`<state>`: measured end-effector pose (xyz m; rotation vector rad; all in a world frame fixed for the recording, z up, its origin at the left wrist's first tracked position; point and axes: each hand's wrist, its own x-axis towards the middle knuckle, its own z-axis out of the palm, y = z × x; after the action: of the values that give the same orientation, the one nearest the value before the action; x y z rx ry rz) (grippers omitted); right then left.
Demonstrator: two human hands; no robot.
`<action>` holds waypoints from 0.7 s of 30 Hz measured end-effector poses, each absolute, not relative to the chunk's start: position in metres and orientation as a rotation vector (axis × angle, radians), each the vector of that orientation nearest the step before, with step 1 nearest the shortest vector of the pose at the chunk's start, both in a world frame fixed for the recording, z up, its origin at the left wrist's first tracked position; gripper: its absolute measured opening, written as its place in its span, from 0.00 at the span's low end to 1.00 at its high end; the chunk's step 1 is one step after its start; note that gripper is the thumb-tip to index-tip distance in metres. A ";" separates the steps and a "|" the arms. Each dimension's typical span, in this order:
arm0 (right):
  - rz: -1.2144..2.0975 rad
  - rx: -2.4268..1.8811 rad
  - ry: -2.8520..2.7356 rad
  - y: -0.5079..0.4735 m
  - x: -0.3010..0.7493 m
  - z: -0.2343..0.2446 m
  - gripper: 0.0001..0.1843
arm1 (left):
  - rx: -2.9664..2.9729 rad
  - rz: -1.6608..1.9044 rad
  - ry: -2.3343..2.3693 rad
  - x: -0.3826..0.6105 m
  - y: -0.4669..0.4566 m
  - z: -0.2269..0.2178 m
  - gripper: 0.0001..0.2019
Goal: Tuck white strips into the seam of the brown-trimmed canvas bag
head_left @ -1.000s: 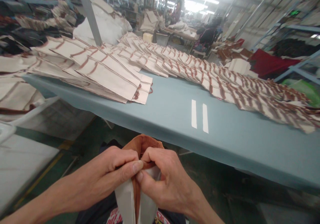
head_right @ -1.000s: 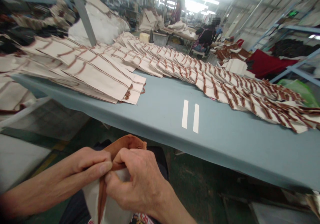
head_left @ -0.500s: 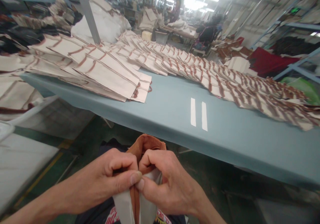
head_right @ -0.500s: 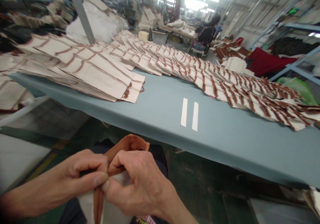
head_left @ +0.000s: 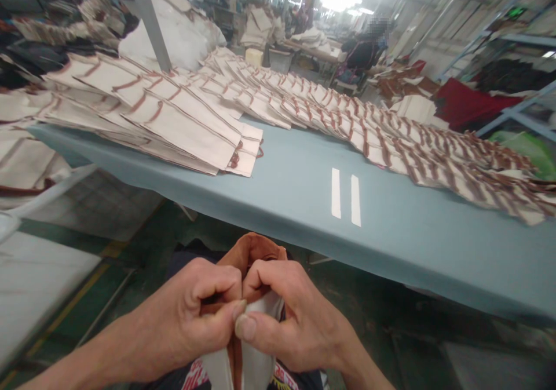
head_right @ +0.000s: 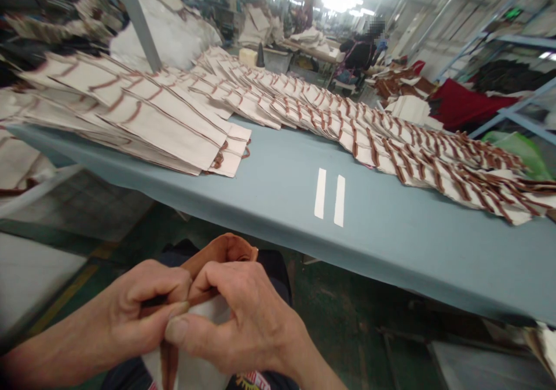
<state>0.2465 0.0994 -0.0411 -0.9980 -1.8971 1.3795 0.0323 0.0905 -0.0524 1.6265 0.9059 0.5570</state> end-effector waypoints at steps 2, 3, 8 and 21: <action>1.380 -0.979 -1.902 0.100 0.246 -0.043 0.21 | 1.598 0.542 0.873 0.033 0.091 -0.050 0.16; 1.381 -0.970 -1.900 0.101 0.245 -0.045 0.24 | 1.587 0.530 0.867 0.033 0.091 -0.049 0.16; 1.390 -0.965 -1.899 0.102 0.244 -0.051 0.35 | 1.600 0.491 0.870 0.031 0.091 -0.045 0.15; 1.444 -0.983 -1.874 0.104 0.245 -0.054 0.39 | 1.616 0.495 0.914 0.030 0.090 -0.049 0.19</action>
<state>0.2453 0.1043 -0.0536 -0.9831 -1.8735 1.4438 0.0302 0.0896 -0.0490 1.6159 0.9136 0.4948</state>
